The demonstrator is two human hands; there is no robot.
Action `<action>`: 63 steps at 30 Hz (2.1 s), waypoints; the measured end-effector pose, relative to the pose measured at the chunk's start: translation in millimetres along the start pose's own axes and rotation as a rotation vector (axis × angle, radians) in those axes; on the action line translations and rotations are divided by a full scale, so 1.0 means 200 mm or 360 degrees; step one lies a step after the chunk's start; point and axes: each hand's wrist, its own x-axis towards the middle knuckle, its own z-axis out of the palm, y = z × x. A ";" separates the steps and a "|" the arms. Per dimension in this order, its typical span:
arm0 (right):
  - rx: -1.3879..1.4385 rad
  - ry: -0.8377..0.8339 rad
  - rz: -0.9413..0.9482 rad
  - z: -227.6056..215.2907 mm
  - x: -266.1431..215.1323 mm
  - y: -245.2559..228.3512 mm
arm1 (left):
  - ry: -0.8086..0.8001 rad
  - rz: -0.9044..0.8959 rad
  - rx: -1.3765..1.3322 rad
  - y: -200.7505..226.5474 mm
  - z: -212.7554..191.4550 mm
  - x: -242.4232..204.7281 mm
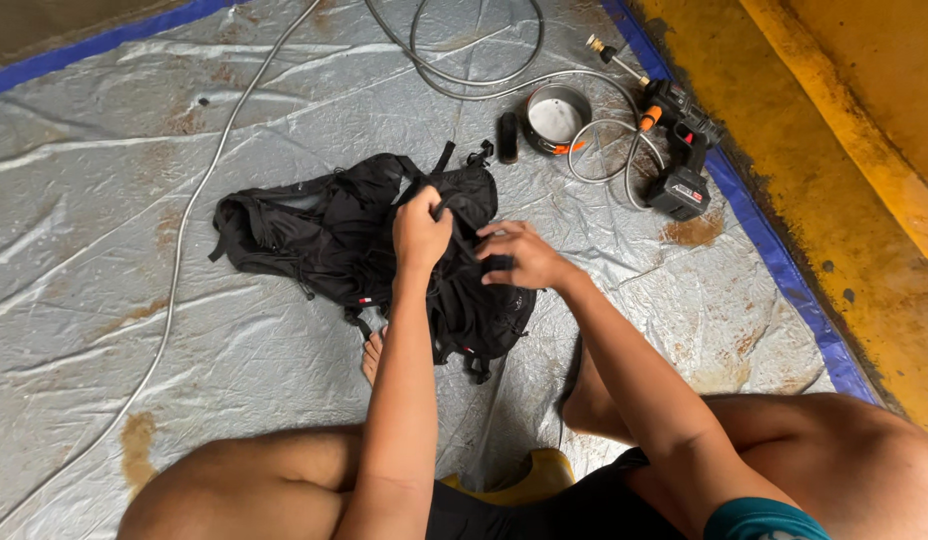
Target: The person uses a handheld power tool on a black vest while sitting on a tarp-covered floor. They move the tool across different parts of the garment and adjust its position by hand.
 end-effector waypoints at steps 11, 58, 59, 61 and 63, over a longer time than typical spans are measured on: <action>0.0123 0.0422 0.0132 0.03 0.09 -0.06 | 0.0127 0.0466 -0.0404 -0.11 -0.10 -0.05; -0.0385 0.0976 0.1939 -0.10 -0.39 1.24 | -0.0939 -0.0042 0.1143 -0.25 1.08 0.33; -0.0388 0.0923 0.1944 -0.06 -0.40 1.27 | -0.0955 -0.0023 0.1181 -0.24 1.07 0.32; -0.0399 0.0870 0.1947 -0.02 -0.40 1.26 | -0.0968 -0.0002 0.1214 -0.24 1.08 0.31; -0.0437 0.0710 0.1956 0.00 -0.37 1.18 | -0.0998 0.0015 0.1258 -0.25 1.09 0.30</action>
